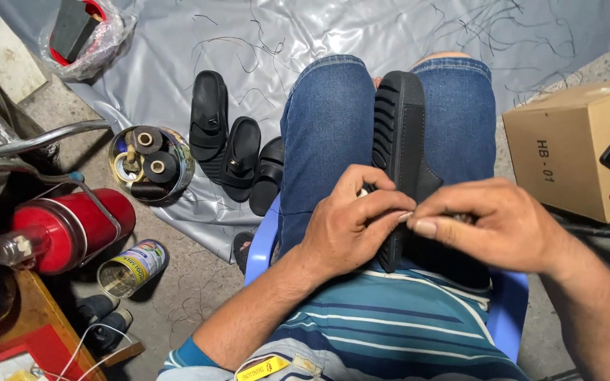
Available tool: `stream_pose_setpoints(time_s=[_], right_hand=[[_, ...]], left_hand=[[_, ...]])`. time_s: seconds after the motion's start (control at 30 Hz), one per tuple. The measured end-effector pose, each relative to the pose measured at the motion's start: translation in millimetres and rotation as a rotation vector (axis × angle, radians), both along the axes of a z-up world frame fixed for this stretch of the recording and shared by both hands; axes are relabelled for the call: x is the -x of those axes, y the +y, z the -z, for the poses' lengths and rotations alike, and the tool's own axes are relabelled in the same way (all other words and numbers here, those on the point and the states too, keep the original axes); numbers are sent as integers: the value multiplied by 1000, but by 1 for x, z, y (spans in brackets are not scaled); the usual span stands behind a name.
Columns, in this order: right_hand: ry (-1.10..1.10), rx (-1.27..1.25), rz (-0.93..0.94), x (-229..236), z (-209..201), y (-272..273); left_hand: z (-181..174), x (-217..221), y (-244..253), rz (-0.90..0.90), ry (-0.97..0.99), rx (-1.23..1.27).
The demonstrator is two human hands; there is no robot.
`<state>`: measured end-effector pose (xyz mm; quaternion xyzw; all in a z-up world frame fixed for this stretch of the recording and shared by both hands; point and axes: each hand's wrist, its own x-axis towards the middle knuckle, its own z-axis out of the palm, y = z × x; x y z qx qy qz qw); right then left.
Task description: Hand-sewing the upper part of a sandal to its rubber sole using a needle and thread.
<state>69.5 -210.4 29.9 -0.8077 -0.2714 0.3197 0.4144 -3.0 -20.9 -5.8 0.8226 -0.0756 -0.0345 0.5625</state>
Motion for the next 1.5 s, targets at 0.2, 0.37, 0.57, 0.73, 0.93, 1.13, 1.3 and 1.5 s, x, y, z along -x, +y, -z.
stream_pose_setpoints(time_s=[0.2, 0.37, 0.57, 0.73, 0.93, 1.13, 1.3, 1.5], right_hand=[[-622, 265, -9, 13, 4, 3], [-624, 377, -160, 27, 7, 5], [559, 39, 325, 13, 21, -28], [824, -521, 296, 14, 10, -59], [-1, -108, 218, 8, 3, -57], [-645, 285, 84, 22, 14, -40], [-636, 253, 89, 24, 20, -29], [-602, -44, 31, 1, 31, -11]], left_hand=[[7, 11, 9, -10, -36, 43], [13, 19, 9, 3, -45, 18], [16, 23, 12, 11, -43, -20], [15, 21, 19, 17, -42, -39], [-10, 12, 33, 63, 9, -59], [-10, 12, 32, 118, 75, -262], [-7, 13, 34, 194, 189, -444], [-57, 8, 52, 565, 180, 443]])
